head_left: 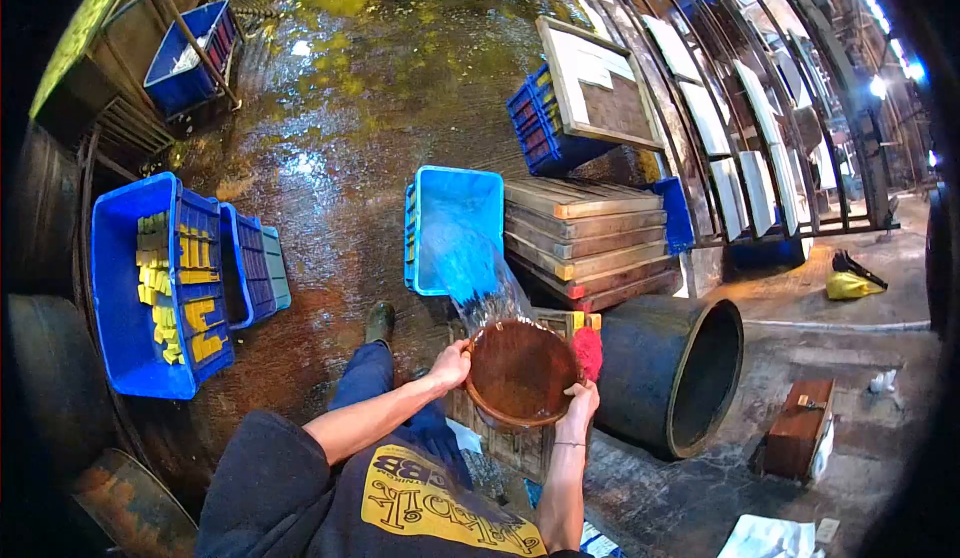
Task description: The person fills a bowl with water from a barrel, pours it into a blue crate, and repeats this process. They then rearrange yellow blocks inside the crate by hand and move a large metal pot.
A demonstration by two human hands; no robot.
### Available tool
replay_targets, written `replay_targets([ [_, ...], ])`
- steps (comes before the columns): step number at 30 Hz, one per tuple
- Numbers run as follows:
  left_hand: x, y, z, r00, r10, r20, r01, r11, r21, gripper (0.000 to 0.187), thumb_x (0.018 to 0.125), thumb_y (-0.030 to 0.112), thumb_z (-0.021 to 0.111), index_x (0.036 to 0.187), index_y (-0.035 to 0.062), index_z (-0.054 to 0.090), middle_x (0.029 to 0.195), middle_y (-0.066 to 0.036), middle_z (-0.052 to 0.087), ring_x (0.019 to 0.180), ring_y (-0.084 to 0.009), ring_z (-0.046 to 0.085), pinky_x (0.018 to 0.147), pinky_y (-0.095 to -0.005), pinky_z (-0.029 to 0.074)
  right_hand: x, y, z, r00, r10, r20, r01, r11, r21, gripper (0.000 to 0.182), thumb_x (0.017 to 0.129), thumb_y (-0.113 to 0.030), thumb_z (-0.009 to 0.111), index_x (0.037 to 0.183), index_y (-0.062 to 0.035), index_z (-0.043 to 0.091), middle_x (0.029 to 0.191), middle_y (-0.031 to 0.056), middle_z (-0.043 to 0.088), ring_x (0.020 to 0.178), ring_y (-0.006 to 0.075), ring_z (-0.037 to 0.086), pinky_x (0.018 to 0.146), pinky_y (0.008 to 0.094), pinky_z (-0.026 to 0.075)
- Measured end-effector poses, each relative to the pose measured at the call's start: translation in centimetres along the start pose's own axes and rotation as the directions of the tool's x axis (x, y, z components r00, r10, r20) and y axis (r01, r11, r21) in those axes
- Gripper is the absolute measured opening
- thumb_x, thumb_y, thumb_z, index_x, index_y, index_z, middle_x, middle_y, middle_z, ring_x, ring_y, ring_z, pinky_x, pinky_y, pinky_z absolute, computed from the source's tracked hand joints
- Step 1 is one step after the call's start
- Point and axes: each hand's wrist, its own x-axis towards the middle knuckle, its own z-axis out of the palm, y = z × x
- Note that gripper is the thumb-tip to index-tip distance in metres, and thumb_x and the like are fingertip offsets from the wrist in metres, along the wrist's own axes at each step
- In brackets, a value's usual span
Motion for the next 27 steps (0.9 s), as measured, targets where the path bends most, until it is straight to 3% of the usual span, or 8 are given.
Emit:
replay_targets([
  [6, 1.1, 0.7, 3.3, 0.91, -0.222, 0.349, 0.304, 0.931, -0.202, 0.038, 0.087, 0.01, 0.042, 0.124, 0.0079, 0.05, 0.076, -0.005, 0.06, 0.06, -0.0134, 0.053, 0.045, -0.0303, 0.039, -0.5, -7.9, 1.5, 0.998, -0.059, -0.019, 0.053, 0.975, -0.215, 0.02, 0.059, 0.001, 0.052, 0.079, -0.0014, 0.052, 0.076, 0.0032, 0.053, 0.068, 0.0146, 0.048, 0.065, 0.027, 0.042],
  [9, 0.4, 1.2, 6.2, 0.806, -0.131, 0.577, 0.502, 0.667, -0.551, 0.033, 0.087, 0.011, 0.044, 0.12, 0.0099, 0.051, 0.086, -0.003, 0.062, 0.07, -0.0161, 0.059, 0.059, -0.0319, 0.05, -0.2, -11.8, 1.2, 0.971, -0.232, 0.062, 0.237, 0.886, -0.399, 0.02, 0.066, -0.005, 0.059, 0.085, 0.0022, 0.055, 0.075, 0.0008, 0.05, 0.068, 0.0103, 0.045, 0.063, 0.0233, 0.039],
  [18, -3.8, 13.1, 12.5, 0.642, 0.235, 0.73, 0.619, 0.403, -0.675, 0.031, 0.098, 0.02, 0.033, 0.12, 0.008, 0.05, 0.096, -0.005, 0.063, 0.083, -0.0142, 0.062, 0.078, -0.0313, 0.052, -9.6, -28.2, 7.0, 0.686, -0.662, 0.301, 0.656, 0.384, -0.65, 0.026, 0.079, -0.016, 0.065, 0.094, 0.0029, 0.057, 0.082, 0.0117, 0.062, 0.076, 0.0195, 0.057, 0.073, 0.0328, 0.045],
  [19, -1.0, 11.8, 16.4, 0.354, 0.708, 0.612, 0.683, 0.251, -0.685, 0.032, 0.097, 0.019, 0.035, 0.123, 0.0081, 0.048, 0.098, -0.006, 0.063, 0.086, -0.0149, 0.062, 0.081, -0.0316, 0.051, -10.7, -29.0, 7.0, 0.646, -0.694, 0.317, 0.692, 0.358, -0.627, 0.027, 0.079, -0.017, 0.065, 0.095, 0.0035, 0.057, 0.084, 0.0144, 0.063, 0.077, 0.0228, 0.059, 0.074, 0.0343, 0.045],
  [21, -1.9, 12.2, 17.1, 0.008, 0.972, 0.236, 0.757, 0.149, -0.636, 0.034, 0.096, 0.018, 0.037, 0.126, 0.0083, 0.047, 0.101, -0.007, 0.063, 0.089, -0.0157, 0.062, 0.083, -0.0319, 0.051, -13.1, -30.0, 6.5, 0.536, -0.764, 0.359, 0.755, 0.244, -0.608, 0.03, 0.078, -0.017, 0.064, 0.098, 0.0044, 0.058, 0.086, 0.0186, 0.063, 0.081, 0.0294, 0.061, 0.076, 0.0368, 0.045],
  [23, -9.0, 16.1, 12.9, 0.664, 0.439, 0.606, 0.433, 0.435, -0.789, 0.037, 0.093, 0.015, 0.04, 0.13, 0.0099, 0.044, 0.084, -0.001, 0.061, 0.072, -0.011, 0.059, 0.064, -0.0286, 0.052, -14.4, -29.2, 4.8, 0.493, -0.775, 0.396, 0.805, 0.234, -0.545, 0.029, 0.079, -0.016, 0.064, 0.099, 0.0048, 0.058, 0.087, 0.0186, 0.063, 0.081, 0.0296, 0.06, 0.077, 0.0368, 0.045],
  [26, -9.1, 11.3, 14.0, 0.825, 0.343, 0.449, 0.277, 0.448, -0.85, 0.041, 0.09, 0.014, 0.044, 0.131, 0.0128, 0.043, 0.076, 0.002, 0.057, 0.065, -0.0085, 0.054, 0.05, -0.0245, 0.044, -14.7, -24.6, 1.7, 0.331, -0.828, 0.452, 0.909, 0.151, -0.388, 0.026, 0.08, -0.014, 0.062, 0.098, 0.0049, 0.058, 0.087, 0.0153, 0.062, 0.081, 0.0253, 0.059, 0.078, 0.0347, 0.045],
  [27, -10.4, 8.8, 12.0, 0.9, 0.282, 0.333, 0.035, 0.713, -0.7, 0.046, 0.088, 0.017, 0.052, 0.133, 0.0152, 0.042, 0.077, 0.002, 0.057, 0.06, -0.0075, 0.051, 0.045, -0.0234, 0.039, -14.9, -22.3, 0.5, 0.412, -0.776, 0.477, 0.911, 0.33, -0.25, 0.023, 0.082, -0.011, 0.061, 0.098, 0.0046, 0.057, 0.089, 0.0108, 0.061, 0.084, 0.0193, 0.057, 0.08, 0.032, 0.045],
])
